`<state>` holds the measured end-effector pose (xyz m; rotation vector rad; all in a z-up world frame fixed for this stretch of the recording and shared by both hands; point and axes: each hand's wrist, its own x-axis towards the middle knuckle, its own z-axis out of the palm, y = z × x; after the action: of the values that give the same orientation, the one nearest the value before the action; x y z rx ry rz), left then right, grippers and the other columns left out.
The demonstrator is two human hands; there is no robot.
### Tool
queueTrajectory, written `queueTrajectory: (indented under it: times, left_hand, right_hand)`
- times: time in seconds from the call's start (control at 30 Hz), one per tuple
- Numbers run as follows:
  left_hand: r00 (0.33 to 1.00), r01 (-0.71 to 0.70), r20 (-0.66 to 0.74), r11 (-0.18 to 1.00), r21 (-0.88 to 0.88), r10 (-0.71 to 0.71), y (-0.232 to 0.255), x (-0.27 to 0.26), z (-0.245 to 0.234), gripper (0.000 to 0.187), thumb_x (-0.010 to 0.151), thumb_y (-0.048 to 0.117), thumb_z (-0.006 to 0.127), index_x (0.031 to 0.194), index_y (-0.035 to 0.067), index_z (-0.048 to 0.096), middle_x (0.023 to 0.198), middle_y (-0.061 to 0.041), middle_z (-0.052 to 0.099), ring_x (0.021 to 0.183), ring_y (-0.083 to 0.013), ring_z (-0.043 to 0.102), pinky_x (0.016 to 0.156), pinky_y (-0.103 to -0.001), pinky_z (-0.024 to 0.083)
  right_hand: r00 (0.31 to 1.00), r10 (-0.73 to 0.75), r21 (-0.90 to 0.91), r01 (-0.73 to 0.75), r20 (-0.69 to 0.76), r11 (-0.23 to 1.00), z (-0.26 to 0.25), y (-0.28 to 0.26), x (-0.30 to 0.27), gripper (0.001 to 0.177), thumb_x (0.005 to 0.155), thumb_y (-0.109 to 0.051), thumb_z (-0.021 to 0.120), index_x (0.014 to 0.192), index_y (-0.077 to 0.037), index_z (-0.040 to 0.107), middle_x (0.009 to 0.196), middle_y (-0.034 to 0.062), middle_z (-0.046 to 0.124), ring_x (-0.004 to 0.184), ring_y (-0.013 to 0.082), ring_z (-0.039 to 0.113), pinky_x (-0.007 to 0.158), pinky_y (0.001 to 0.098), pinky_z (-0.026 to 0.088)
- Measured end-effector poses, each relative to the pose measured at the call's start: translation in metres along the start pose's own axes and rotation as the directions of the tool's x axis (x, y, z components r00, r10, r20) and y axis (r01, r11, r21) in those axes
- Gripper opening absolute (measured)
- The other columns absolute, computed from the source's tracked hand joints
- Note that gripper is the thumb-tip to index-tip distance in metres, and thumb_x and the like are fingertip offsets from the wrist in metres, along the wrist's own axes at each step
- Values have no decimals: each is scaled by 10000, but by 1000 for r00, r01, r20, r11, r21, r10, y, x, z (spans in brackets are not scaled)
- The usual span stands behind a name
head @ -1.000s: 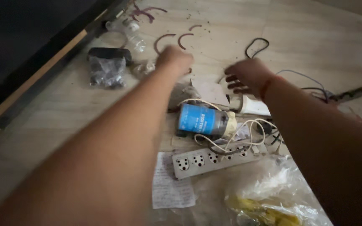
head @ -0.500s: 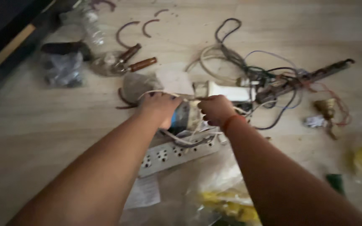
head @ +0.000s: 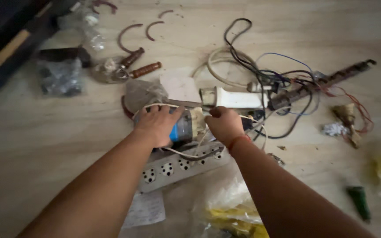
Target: The person handles a water purifier booster pump, connects plastic components, and coils a long cable around a white housing by hand. They then place the organized components into a low cabinet.
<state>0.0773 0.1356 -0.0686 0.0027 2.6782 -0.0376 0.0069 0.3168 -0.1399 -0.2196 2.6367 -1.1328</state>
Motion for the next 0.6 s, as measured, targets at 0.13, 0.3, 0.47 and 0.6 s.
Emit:
queueTrajectory:
  times: [0.13, 0.3, 0.47, 0.6]
  left_hand:
    - [997, 55, 51, 999, -1, -54, -13, -12, -11, 1010, 651, 269, 799, 1447, 270, 178, 1409, -107, 352, 1302, -320, 347, 1023, -532, 320]
    - [981, 159, 109, 987, 27, -161, -34, -31, -21, 1009, 650, 296, 808, 1441, 307, 181, 1424, -76, 348, 1320, -294, 339, 1037, -506, 331]
    - [962, 228, 147, 973, 39, -231, -46, -38, -12, 1008, 654, 303, 805, 1443, 320, 177, 1407, -63, 375, 1310, -278, 366, 1027, -518, 342]
    - [968, 217, 117, 976, 34, -220, -51, -36, -4, 1032, 627, 322, 817, 1435, 312, 175, 1414, -66, 357, 1298, -278, 377, 1020, -485, 361]
  right_hand:
    - [988, 51, -178, -24, 147, 984, 11, -32, -9, 397, 746, -342, 614, 1067, -118, 683, 992, 187, 673, 963, 331, 633, 874, 377, 481]
    - [910, -30, -564, 281, 413, 777, -2, -69, -48, 475, 705, -558, 619, 1066, -252, 666, 1059, 61, 649, 1117, 294, 503, 940, 425, 409]
    - [845, -10, -592, 382, 534, 709, -15, -93, -69, 454, 678, -649, 592, 1006, -355, 701, 1056, -47, 646, 1181, 256, 390, 945, 445, 326]
    - [810, -112, -573, 497, 576, 652, -2, -85, -63, 440, 660, -575, 654, 1000, -295, 674, 1013, -8, 644, 1120, 251, 447, 901, 443, 354]
